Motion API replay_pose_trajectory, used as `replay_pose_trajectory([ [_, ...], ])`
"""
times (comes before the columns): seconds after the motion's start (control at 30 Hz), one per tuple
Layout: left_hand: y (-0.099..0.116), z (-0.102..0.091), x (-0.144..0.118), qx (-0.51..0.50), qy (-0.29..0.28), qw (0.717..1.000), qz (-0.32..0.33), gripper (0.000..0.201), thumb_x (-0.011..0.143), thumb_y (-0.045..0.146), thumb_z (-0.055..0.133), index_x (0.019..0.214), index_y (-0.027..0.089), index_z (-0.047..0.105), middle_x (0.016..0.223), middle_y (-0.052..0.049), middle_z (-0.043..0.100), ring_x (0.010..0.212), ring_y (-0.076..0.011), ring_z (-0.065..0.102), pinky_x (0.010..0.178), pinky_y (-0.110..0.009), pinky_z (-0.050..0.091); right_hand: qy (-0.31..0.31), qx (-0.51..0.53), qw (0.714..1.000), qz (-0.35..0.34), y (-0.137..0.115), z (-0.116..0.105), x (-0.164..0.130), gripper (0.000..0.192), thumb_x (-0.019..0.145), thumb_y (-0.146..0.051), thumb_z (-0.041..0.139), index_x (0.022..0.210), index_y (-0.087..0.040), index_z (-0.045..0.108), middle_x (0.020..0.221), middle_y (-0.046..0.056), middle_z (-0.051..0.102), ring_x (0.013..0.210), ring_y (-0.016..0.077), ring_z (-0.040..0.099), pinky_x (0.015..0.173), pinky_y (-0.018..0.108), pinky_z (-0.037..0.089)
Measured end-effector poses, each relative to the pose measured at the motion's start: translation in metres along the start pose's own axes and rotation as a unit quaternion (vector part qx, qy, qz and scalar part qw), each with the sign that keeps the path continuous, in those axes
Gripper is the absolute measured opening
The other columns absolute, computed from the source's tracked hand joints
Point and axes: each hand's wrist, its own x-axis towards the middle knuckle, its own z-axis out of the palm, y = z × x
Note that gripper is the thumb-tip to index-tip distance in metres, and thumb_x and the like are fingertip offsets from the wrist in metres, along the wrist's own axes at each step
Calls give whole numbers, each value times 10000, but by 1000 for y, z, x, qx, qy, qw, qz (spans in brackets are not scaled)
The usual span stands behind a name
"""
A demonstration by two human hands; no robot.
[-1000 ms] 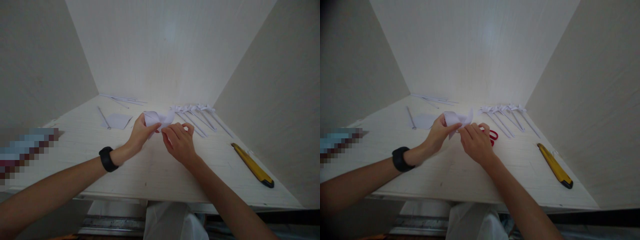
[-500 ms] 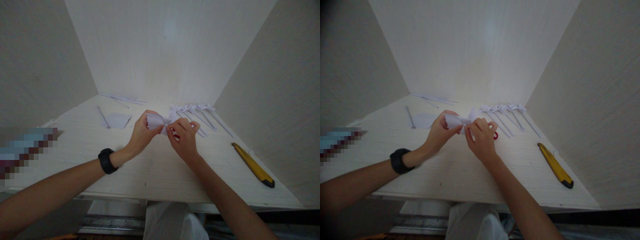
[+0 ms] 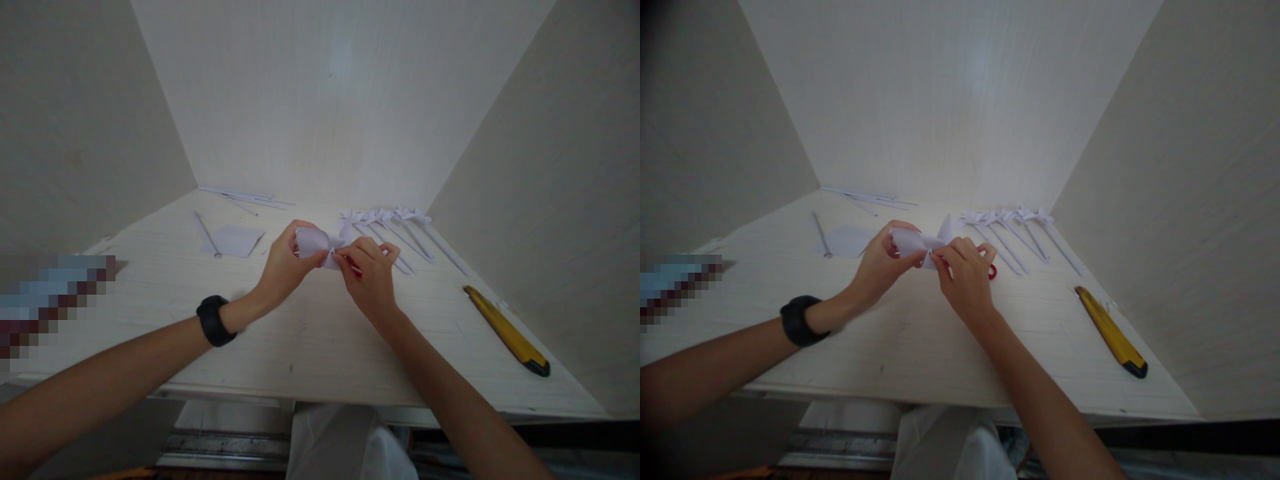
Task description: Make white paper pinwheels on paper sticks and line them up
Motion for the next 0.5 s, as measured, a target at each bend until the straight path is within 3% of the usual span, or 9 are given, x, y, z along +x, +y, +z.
replay_pose_trajectory([
  [0.5, 2, 0, 0, 28, -8, 1000, 5, 341, 656, 183, 738, 933, 208, 540, 751, 28, 599, 606, -120, 568, 555, -232, 455, -11, 35, 998, 51, 1, 2, 0, 226, 905, -270, 556, 702, -204, 632, 682, -22, 619, 702, 158, 556, 764, 351, 230],
])
